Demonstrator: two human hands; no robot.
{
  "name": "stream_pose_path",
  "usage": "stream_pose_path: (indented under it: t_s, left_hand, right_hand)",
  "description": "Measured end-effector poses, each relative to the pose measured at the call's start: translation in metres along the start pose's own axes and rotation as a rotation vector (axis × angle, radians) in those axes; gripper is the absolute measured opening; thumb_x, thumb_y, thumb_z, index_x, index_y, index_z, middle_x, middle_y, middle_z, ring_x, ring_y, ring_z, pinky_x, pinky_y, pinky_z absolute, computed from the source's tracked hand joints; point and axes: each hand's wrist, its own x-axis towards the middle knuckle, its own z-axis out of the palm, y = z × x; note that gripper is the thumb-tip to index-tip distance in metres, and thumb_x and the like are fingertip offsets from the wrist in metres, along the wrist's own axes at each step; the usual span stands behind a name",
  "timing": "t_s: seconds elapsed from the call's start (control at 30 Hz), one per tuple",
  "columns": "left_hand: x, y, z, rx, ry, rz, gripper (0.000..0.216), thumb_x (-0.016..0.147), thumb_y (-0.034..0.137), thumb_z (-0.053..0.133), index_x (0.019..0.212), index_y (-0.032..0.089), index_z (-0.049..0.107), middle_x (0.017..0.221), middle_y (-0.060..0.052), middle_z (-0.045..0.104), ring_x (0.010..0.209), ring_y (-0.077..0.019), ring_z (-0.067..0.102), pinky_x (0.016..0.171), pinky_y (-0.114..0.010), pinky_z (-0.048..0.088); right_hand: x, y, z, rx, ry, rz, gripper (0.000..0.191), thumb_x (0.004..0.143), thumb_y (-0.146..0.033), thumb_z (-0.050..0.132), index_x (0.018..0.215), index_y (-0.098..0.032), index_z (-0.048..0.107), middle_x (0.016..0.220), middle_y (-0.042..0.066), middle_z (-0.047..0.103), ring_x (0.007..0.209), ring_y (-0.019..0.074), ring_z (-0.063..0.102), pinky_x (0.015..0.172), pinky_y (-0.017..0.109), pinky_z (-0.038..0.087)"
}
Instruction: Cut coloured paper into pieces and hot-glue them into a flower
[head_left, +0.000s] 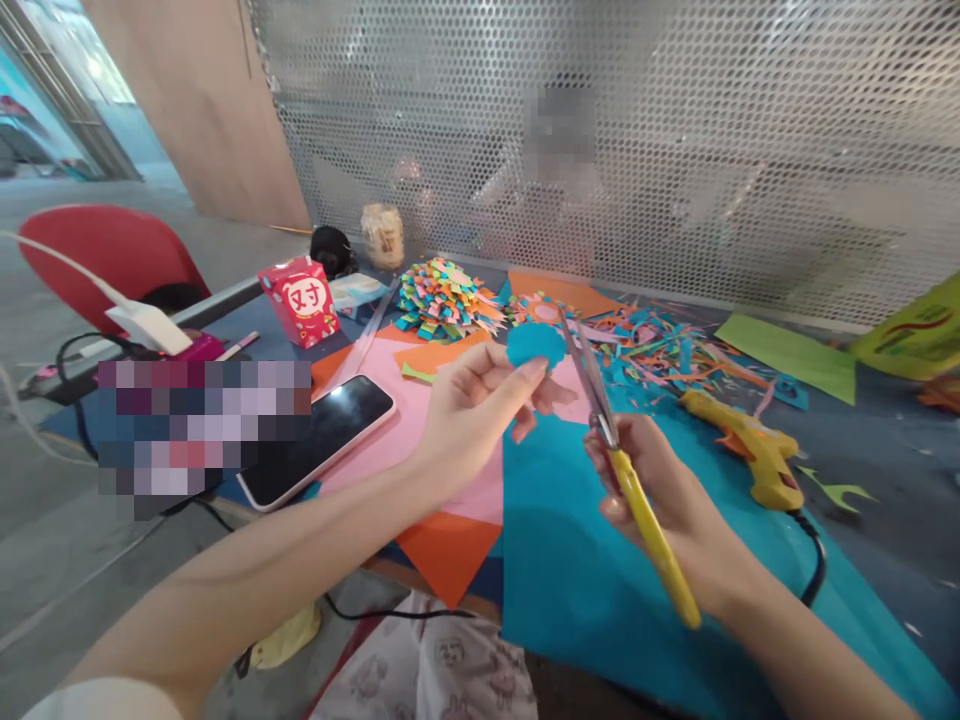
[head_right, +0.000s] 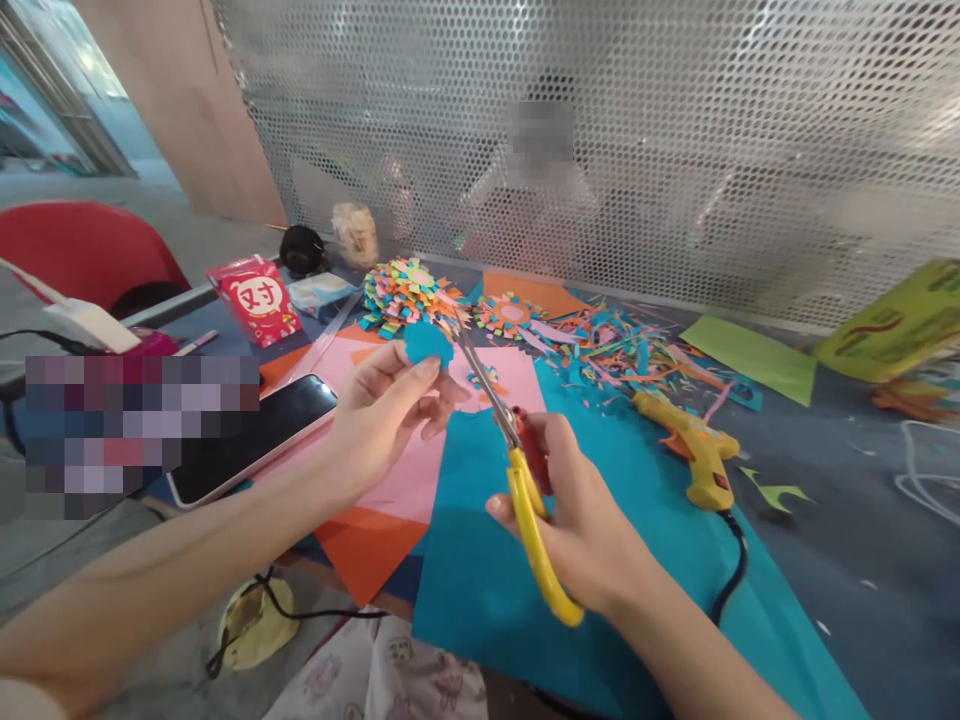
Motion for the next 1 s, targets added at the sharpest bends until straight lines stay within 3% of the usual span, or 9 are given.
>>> stream_pose_path:
  t_s: [0.2, 0.4, 0.67, 0.8, 1.0]
  left_hand:
    - [-0.005, 0.001, 0.003, 0.046, -0.054, 0.025, 0.028, 0.076, 0.038, 0.072, 0.071, 0.020, 0.051, 0.060, 0.003, 0.066, 0.048, -0.0074, 0.054, 0.042, -0.021, 0.036]
    - [-0.010, 0.003, 0.001, 0.144, -0.095, 0.053, 0.038, 0.079, 0.043, 0.072, 0.068, 0.021, 0.044, 0.065, 0.003, 0.064, 0.050, -0.0081, 0.054, 0.046, -0.024, 0.040]
    - [-0.011, 0.004, 0.003, 0.085, -0.133, 0.122, 0.041, 0.081, 0.046, 0.070, 0.066, 0.022, 0.040, 0.051, 0.007, 0.046, 0.043, -0.0074, 0.046, 0.042, -0.023, 0.038]
    - [-0.009, -0.001, 0.001, 0.032, -0.209, 0.210, 0.038, 0.082, 0.047, 0.069, 0.069, 0.021, 0.044, 0.058, 0.004, 0.059, 0.045, -0.0072, 0.047, 0.041, -0.023, 0.038]
    - [-0.008, -0.004, 0.000, -0.037, -0.211, 0.254, 0.022, 0.085, 0.029, 0.067, 0.074, 0.021, 0.049, 0.065, 0.005, 0.063, 0.051, -0.0072, 0.055, 0.046, -0.020, 0.044]
  right_hand:
    - [-0.008, 0.002, 0.003, -0.020, -0.019, -0.105, 0.050, 0.081, -0.074, 0.048, 0.102, -0.028, 0.048, 0.083, 0.002, 0.054, 0.068, 0.0202, 0.051, 0.059, 0.033, 0.049]
    - [-0.007, 0.003, 0.004, -0.020, -0.066, -0.184, 0.046, 0.086, -0.072, 0.042, 0.106, -0.031, 0.047, 0.086, 0.002, 0.055, 0.067, 0.0198, 0.051, 0.057, 0.031, 0.048]
    - [-0.010, -0.004, 0.006, 0.037, -0.089, -0.252, 0.044, 0.089, -0.071, 0.038, 0.110, -0.033, 0.046, 0.089, 0.000, 0.049, 0.069, 0.0169, 0.049, 0.058, 0.027, 0.047]
    - [-0.010, -0.005, 0.007, 0.065, -0.084, -0.271, 0.042, 0.088, -0.070, 0.041, 0.110, -0.034, 0.046, 0.090, 0.001, 0.053, 0.070, 0.0178, 0.052, 0.059, 0.026, 0.050]
    - [-0.009, -0.007, 0.006, 0.082, -0.101, -0.246, 0.040, 0.085, -0.071, 0.046, 0.104, -0.036, 0.049, 0.082, 0.001, 0.053, 0.063, 0.0204, 0.048, 0.051, 0.028, 0.048]
